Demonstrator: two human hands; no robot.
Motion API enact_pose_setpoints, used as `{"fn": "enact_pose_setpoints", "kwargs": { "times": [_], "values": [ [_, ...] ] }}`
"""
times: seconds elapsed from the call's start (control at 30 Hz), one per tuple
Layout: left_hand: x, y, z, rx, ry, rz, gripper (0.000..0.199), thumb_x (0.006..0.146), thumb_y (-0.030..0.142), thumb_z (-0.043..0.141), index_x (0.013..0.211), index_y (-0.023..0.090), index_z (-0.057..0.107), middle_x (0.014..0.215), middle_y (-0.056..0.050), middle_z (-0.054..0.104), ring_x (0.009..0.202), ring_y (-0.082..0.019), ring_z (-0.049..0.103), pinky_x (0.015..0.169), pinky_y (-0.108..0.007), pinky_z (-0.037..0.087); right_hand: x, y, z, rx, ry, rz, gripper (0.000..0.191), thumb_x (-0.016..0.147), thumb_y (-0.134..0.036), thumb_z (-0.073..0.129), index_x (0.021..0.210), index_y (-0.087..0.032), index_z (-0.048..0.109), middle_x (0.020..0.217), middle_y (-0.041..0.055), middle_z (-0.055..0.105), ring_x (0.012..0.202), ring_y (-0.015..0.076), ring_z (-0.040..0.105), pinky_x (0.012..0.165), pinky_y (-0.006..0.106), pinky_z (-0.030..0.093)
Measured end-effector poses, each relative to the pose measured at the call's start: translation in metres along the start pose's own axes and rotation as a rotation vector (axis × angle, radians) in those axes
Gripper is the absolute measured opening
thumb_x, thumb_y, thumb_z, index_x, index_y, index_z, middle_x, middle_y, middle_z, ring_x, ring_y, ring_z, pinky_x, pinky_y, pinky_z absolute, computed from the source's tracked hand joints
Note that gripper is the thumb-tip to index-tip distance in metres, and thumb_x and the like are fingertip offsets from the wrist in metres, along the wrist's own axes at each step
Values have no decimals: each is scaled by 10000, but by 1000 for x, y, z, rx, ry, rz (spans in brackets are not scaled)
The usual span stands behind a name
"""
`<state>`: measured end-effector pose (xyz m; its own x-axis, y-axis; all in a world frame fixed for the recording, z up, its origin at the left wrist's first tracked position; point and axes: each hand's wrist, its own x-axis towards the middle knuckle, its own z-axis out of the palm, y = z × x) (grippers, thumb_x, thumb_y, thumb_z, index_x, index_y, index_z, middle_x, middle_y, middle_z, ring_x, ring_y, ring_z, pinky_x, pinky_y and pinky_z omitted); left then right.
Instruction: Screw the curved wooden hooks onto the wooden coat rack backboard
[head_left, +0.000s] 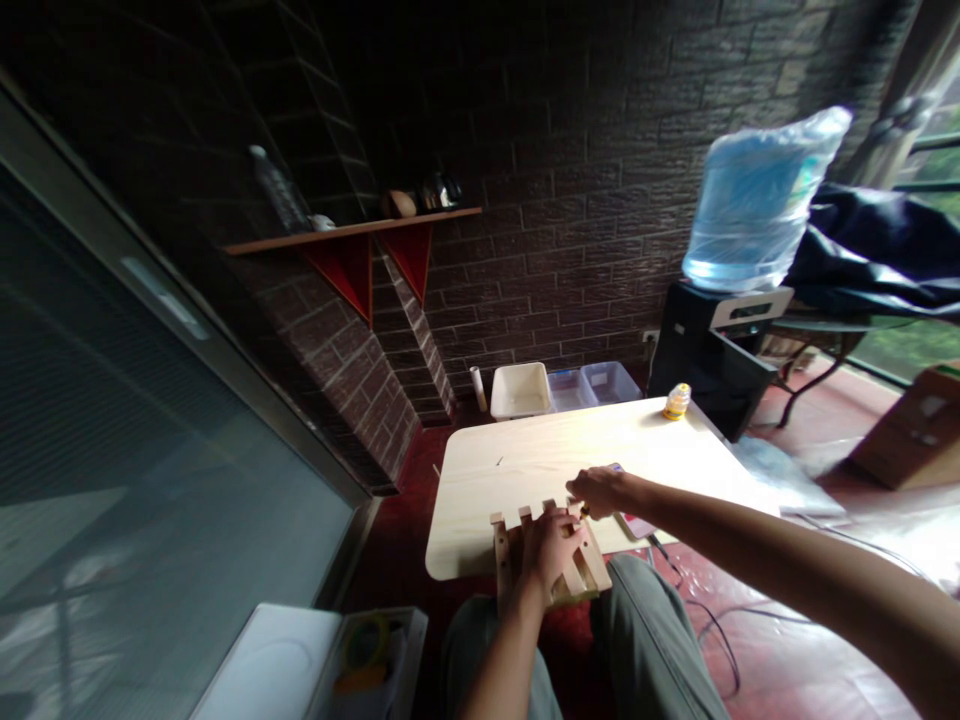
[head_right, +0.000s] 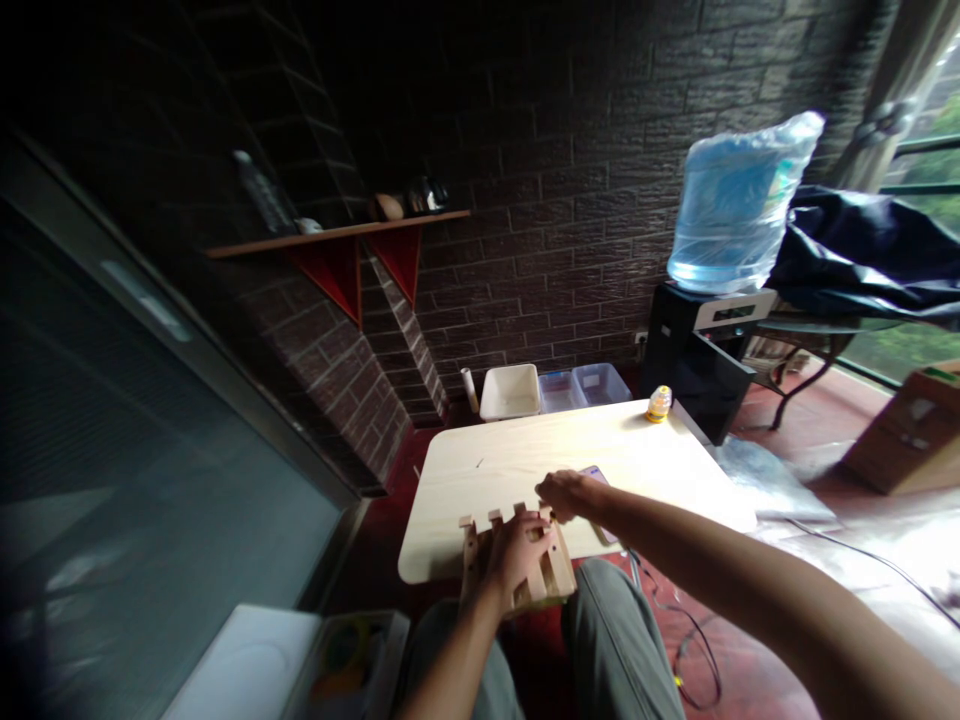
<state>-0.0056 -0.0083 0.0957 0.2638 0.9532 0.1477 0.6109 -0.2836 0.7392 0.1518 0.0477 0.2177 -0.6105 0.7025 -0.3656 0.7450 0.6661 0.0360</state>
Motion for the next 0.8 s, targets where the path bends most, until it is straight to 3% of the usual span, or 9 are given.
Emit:
{"fn": "enact_pose_setpoints", "kwargs": {
  "times": [0.13,0.33,0.53,0.8],
  "values": [
    [1,-3,3,27,1,8,123,900,272,672,968,241,769,1132,-43,767,1094,-211,699,1056,-371,519,-13,-6,-2,-21,69,-39,248,886,-129,615,1098,-108,741,1005,192,780,930,292,754,749,331,545],
    [6,-7,4,51,-25,8,131,886,302,666,943,263,778,1143,-45,770,1099,-238,696,1065,-406,508,-15,-5,4,-33,92,-58,264,916,-258,625,1111,-114,730,1028,213,768,945,318,745,759,360,539],
    [5,-4,0,50,-55,21,156,882,299,653,973,274,777,1188,-39,760,1141,-243,676,1082,-412,484,-7,-5,6,-20,48,-5,301,879,-241,642,1100,-70,751,997,223,778,923,335,762,727,357,556],
    [4,-1,-1,52,-53,21,133,876,284,647,925,255,766,1134,-43,758,1118,-249,681,1086,-407,484,4,-10,2,25,-25,68,262,819,-214,678,977,-40,795,860,204,785,775,288,764,608,299,544]
  ]
}}
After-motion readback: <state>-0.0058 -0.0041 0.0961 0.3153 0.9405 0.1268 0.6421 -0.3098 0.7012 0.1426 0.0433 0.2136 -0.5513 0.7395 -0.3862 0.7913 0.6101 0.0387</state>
